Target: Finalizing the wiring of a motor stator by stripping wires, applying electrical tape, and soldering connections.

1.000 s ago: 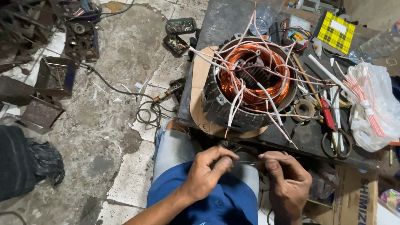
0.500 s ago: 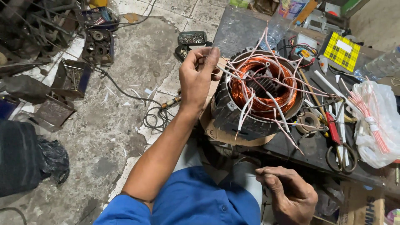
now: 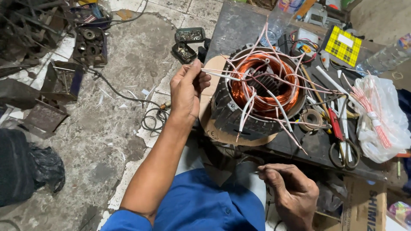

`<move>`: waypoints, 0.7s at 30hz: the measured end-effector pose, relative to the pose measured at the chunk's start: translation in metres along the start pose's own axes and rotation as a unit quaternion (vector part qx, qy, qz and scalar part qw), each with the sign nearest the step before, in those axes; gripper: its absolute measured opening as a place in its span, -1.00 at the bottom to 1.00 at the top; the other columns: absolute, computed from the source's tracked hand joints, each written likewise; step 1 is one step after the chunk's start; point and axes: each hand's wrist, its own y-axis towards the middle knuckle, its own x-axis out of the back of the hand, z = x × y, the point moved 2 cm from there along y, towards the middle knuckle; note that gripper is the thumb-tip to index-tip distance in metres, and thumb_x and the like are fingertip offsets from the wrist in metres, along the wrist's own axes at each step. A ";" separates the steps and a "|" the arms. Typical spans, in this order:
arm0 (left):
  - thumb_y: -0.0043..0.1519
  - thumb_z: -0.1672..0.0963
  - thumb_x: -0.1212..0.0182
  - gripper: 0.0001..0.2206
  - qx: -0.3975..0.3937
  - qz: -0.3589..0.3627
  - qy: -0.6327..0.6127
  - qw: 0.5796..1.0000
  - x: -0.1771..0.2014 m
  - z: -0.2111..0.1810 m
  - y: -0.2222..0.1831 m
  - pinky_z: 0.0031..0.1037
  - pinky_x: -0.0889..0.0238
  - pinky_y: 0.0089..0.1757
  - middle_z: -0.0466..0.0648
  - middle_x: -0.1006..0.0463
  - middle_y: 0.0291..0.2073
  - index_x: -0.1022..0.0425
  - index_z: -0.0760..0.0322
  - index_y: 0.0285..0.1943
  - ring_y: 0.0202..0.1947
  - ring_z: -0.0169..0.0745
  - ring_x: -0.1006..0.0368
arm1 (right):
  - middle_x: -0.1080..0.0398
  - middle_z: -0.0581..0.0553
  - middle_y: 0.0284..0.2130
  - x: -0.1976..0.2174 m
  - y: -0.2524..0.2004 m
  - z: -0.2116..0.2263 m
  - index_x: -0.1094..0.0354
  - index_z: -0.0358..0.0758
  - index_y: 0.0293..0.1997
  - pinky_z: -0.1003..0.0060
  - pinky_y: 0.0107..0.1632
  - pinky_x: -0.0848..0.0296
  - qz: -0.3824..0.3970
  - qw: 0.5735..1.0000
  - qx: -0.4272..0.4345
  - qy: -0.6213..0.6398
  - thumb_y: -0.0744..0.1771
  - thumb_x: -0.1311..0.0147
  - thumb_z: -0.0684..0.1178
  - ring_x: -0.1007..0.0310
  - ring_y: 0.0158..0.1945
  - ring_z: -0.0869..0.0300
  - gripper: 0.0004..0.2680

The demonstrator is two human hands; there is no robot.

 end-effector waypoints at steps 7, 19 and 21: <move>0.19 0.01 -0.35 -0.55 -0.163 0.053 0.126 0.977 -0.011 -0.015 -0.039 -0.48 -0.42 -0.13 -0.05 -0.47 -0.06 -0.39 0.29 0.16 -0.18 -0.31 -0.43 | -0.58 -0.21 -0.39 0.004 0.002 0.003 -0.52 -0.41 -0.33 0.43 -0.24 -0.58 -0.011 0.998 0.052 0.026 0.31 -0.17 -0.22 -0.60 -0.29 0.15 -0.93; 0.37 0.05 -0.08 -0.65 -0.140 0.327 0.365 0.861 0.011 0.048 -0.200 -0.33 -0.46 0.06 0.11 -0.62 -0.01 -0.42 0.40 0.20 0.01 -0.04 -0.60 | -0.59 -0.18 -0.40 0.000 0.001 -0.009 -0.52 -0.36 -0.30 0.46 -0.28 -0.53 -0.020 0.998 0.050 0.045 0.27 -0.26 -0.19 -0.58 -0.36 0.21 -0.94; 0.35 0.10 -0.13 -0.66 -0.080 0.328 0.344 0.876 0.012 0.053 -0.202 -0.38 -0.51 0.05 0.13 -0.63 0.00 -0.40 0.41 0.24 0.01 -0.06 -0.63 | -0.59 -0.14 -0.39 0.001 0.002 -0.008 -0.54 -0.35 -0.30 0.49 -0.31 -0.48 -0.025 0.999 0.034 0.030 0.27 -0.27 -0.19 -0.56 -0.37 0.26 -0.94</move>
